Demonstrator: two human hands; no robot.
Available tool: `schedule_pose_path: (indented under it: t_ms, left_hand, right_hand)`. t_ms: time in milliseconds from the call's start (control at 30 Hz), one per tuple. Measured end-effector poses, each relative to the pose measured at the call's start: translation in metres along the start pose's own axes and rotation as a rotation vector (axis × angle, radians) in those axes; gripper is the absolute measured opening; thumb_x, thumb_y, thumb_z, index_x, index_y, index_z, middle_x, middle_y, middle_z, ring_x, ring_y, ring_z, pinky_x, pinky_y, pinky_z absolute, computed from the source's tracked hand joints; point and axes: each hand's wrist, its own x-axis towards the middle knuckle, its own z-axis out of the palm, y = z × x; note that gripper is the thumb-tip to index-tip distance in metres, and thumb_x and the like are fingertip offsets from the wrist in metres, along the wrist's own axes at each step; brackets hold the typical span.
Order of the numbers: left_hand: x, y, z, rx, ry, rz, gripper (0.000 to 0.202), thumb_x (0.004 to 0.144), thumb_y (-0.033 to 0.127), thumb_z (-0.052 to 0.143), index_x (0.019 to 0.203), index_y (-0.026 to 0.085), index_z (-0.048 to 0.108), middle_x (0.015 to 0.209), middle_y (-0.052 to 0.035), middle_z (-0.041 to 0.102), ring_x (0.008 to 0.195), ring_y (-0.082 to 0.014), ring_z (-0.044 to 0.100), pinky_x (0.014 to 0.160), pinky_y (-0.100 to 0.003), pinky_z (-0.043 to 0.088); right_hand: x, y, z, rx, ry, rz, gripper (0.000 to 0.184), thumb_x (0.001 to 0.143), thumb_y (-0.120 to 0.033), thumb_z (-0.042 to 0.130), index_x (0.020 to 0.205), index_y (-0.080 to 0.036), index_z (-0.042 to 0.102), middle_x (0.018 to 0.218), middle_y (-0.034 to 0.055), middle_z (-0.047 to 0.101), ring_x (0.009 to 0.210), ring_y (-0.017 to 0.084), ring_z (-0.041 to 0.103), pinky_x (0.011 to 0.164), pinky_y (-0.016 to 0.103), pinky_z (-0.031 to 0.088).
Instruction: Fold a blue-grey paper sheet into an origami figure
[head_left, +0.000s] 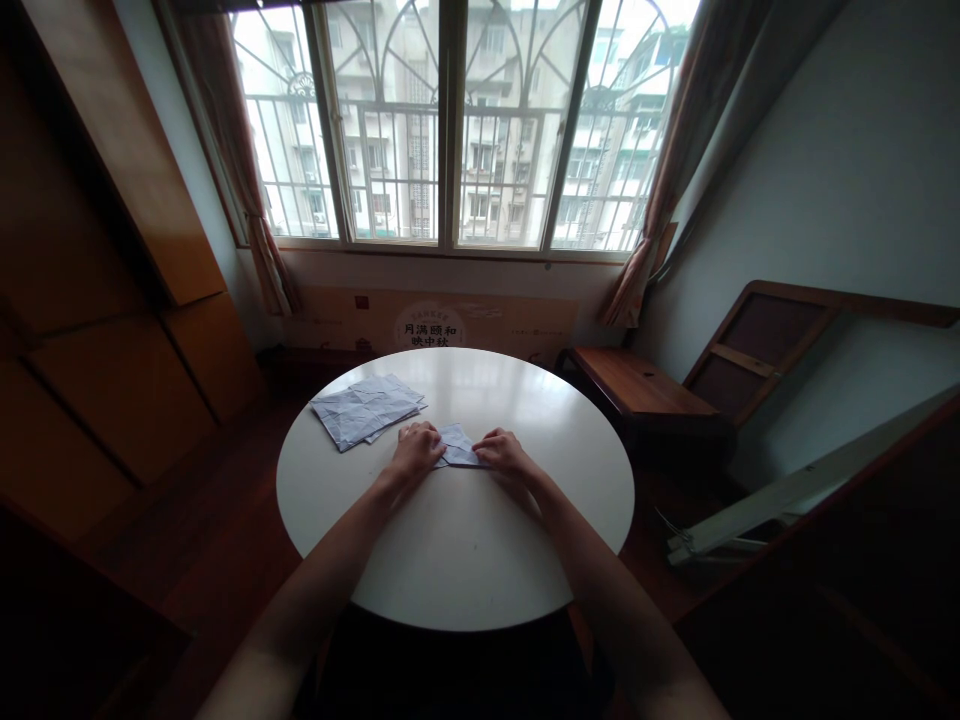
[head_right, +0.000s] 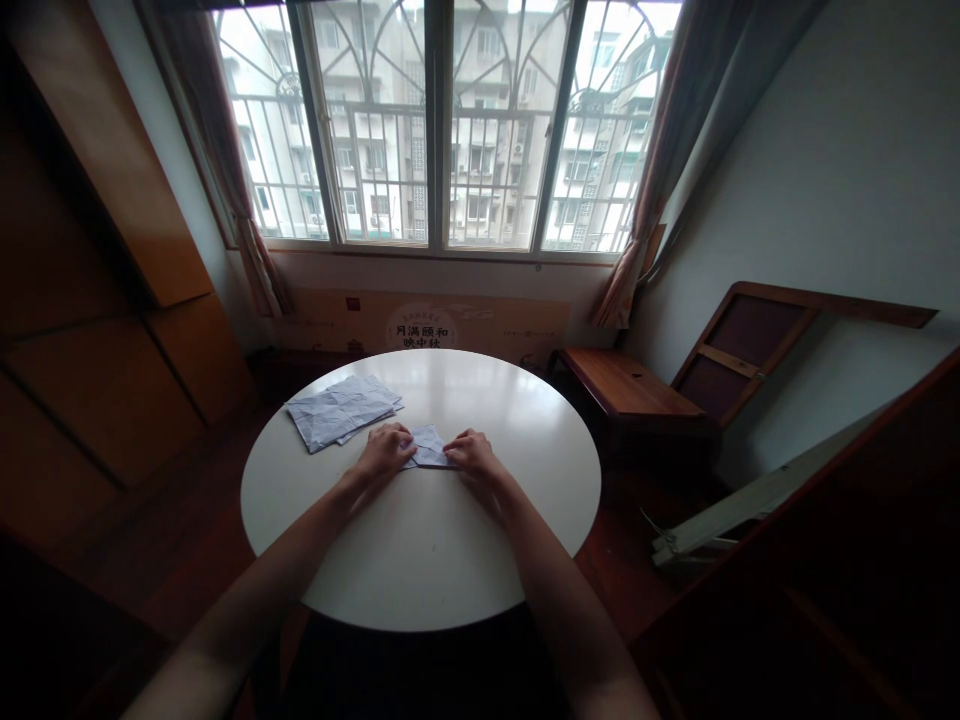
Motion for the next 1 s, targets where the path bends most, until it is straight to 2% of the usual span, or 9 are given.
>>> schedule_pose_path:
  t_ms: [167,367,667,833,1000]
  left_hand:
    - [0.004,-0.006,0.009,-0.228,-0.089,0.191,0.024,0.083,0.034,0.062,0.098,0.022,0.075,0.113,-0.0055,0.069,0.101,-0.0211,0.064,0.096,-0.031,0.046]
    - [0.007,-0.013,0.019,-0.279,-0.075,0.275,0.025,0.083,0.034,0.063,0.099,0.021,0.075,0.111,-0.0064,0.069,0.099,-0.0206,0.066,0.091,-0.028,0.05]
    - [0.005,-0.01,0.014,-0.22,-0.074,0.3,0.025,0.083,0.038,0.065,0.101,0.023,0.075,0.112,-0.0056,0.068,0.102,-0.0211,0.064,0.094,-0.029,0.047]
    - [0.003,-0.006,0.011,-0.145,-0.084,0.282,0.032,0.082,0.041,0.066,0.109,0.024,0.073,0.119,-0.006,0.066,0.109,-0.0235,0.061,0.1,-0.033,0.043]
    - [0.0,-0.003,0.008,-0.086,-0.105,0.257,0.04,0.081,0.047,0.066,0.115,0.026,0.07,0.125,-0.006,0.063,0.114,-0.0259,0.058,0.103,-0.036,0.041]
  right_hand:
    - [-0.001,-0.001,-0.001,-0.016,0.002,-0.01,0.022,0.079,-0.032,0.065,0.095,-0.028,0.078,0.104,0.0072,0.067,0.097,0.023,0.062,0.091,0.035,0.047]
    - [-0.002,-0.004,-0.005,-0.015,-0.014,-0.015,0.022,0.079,-0.032,0.064,0.095,-0.027,0.079,0.105,0.0077,0.068,0.096,0.023,0.063,0.091,0.035,0.047]
    - [-0.004,-0.01,-0.007,-0.042,-0.03,0.01,0.023,0.079,-0.032,0.065,0.099,-0.029,0.078,0.108,0.0074,0.066,0.1,0.024,0.06,0.092,0.035,0.045]
    - [-0.008,-0.013,-0.009,-0.141,-0.03,0.066,0.027,0.083,-0.035,0.064,0.107,-0.034,0.074,0.114,0.0059,0.063,0.109,0.027,0.053,0.095,0.039,0.039]
    - [-0.009,-0.015,-0.013,-0.158,-0.028,0.094,0.024,0.085,-0.036,0.063,0.106,-0.035,0.074,0.115,0.0045,0.063,0.11,0.026,0.051,0.094,0.037,0.036]
